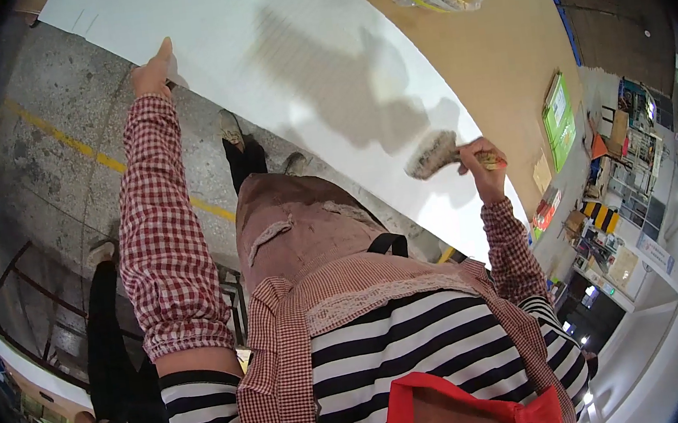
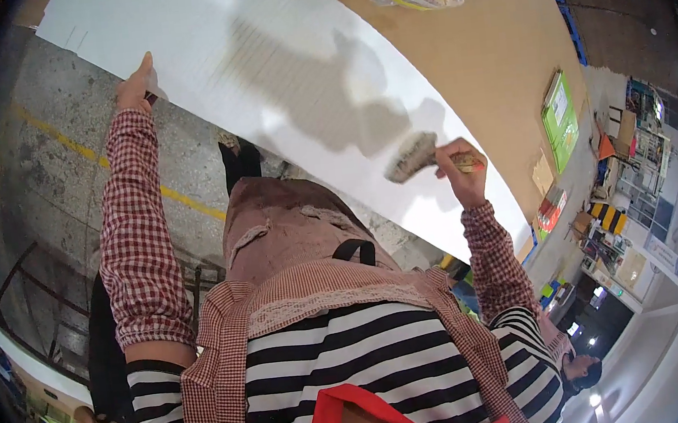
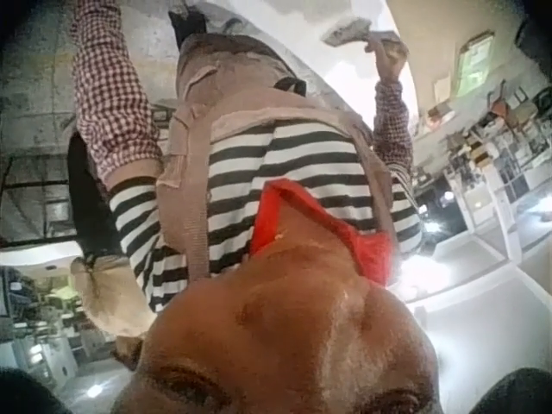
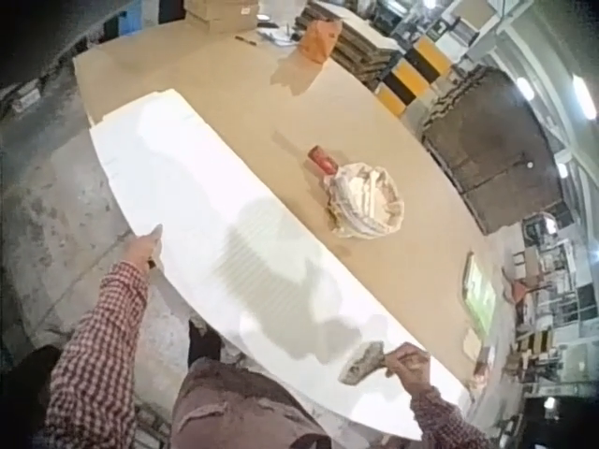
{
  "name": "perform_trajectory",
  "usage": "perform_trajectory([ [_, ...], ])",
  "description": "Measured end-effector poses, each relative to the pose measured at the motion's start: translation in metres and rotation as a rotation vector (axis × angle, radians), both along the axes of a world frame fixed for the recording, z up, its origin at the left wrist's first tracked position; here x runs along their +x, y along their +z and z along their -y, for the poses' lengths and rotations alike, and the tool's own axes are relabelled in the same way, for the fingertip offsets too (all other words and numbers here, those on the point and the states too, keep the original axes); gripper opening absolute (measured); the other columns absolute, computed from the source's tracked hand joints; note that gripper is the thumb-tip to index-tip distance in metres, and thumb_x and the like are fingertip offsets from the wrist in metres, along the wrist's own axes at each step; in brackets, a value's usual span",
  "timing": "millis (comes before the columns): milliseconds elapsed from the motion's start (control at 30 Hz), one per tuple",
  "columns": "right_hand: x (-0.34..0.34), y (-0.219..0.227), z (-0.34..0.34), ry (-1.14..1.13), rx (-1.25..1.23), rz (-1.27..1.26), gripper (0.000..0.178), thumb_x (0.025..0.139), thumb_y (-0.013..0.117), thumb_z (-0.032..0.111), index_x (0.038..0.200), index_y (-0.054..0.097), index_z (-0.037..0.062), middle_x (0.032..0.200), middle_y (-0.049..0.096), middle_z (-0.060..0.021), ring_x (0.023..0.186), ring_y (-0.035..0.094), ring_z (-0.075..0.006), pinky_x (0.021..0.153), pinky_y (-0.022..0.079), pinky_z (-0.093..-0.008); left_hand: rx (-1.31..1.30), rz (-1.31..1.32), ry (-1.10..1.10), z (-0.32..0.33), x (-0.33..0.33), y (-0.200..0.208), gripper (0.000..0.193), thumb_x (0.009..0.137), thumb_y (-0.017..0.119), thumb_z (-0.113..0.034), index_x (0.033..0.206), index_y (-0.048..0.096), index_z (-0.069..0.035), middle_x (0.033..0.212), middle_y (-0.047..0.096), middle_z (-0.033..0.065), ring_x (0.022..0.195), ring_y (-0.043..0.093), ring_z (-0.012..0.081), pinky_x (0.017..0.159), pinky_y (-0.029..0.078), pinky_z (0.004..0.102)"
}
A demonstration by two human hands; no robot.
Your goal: Applying glue or adhesive to a large sheet of white paper using a brush in a manufacturing setting.
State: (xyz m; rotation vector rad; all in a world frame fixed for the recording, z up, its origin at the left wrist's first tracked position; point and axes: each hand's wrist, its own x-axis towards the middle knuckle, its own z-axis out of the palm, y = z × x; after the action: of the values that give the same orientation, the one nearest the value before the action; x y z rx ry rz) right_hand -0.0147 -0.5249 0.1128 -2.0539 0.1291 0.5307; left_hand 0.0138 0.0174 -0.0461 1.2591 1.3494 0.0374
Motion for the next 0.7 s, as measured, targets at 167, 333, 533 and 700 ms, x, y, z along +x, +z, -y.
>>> perform_trajectory([
  [167, 0.045, -0.003, -0.095, 0.064, 0.220, 0.247, 0.006, 0.081, 0.062, -0.001, 0.077, 0.058, -0.0014, 0.083, 0.061, -0.0099, 0.063, 0.059, -0.0117, 0.060, 0.049, -0.0233, -0.056, -0.045, -0.069, 0.010, 0.005, 0.015, 0.059, 0.071, 0.078, -0.038, 0.102, 0.060, 0.009, 0.092, 0.062, 0.0114, 0.045, 0.039, 0.0098, 0.037, 0.028, 0.0254],
  [333, 0.022, -0.019, -0.031, 0.053, 0.036, 0.076, 0.007, 0.081, 0.063, 0.001, 0.076, 0.058, 0.0003, 0.075, 0.060, -0.0064, 0.061, 0.058, -0.0105, 0.055, 0.049, -0.0231, -0.065, 0.071, 0.021, 0.024, 0.004, 0.024, 0.050, 0.072, 0.078, -0.026, 0.106, 0.060, 0.006, 0.099, 0.063, 0.0125, 0.076, 0.060, 0.0186, 0.054, 0.046, 0.0308],
  [533, 0.074, -0.004, -0.130, 0.133, 0.178, 0.248, 0.006, 0.080, 0.063, 0.000, 0.075, 0.059, -0.0008, 0.072, 0.058, -0.0064, 0.058, 0.057, -0.0111, 0.053, 0.047, -0.0231, -0.060, 0.280, 0.088, 0.014, -0.004, -0.002, 0.046, 0.073, 0.077, -0.016, 0.108, 0.059, 0.006, 0.104, 0.063, 0.0116, 0.087, 0.061, 0.0206, 0.071, 0.049, 0.0334],
  [700, 0.135, -0.022, -0.236, 0.152, 0.336, 0.271, 0.006, 0.081, 0.065, 0.002, 0.080, 0.060, -0.0022, 0.080, 0.062, -0.0070, 0.063, 0.059, -0.0121, 0.057, 0.050, -0.0239, -0.004, 0.282, 0.043, 0.022, 0.001, 0.000, 0.044, 0.073, 0.077, -0.019, 0.105, 0.061, 0.006, 0.099, 0.064, 0.0113, 0.081, 0.060, 0.0197, 0.066, 0.048, 0.0336],
])
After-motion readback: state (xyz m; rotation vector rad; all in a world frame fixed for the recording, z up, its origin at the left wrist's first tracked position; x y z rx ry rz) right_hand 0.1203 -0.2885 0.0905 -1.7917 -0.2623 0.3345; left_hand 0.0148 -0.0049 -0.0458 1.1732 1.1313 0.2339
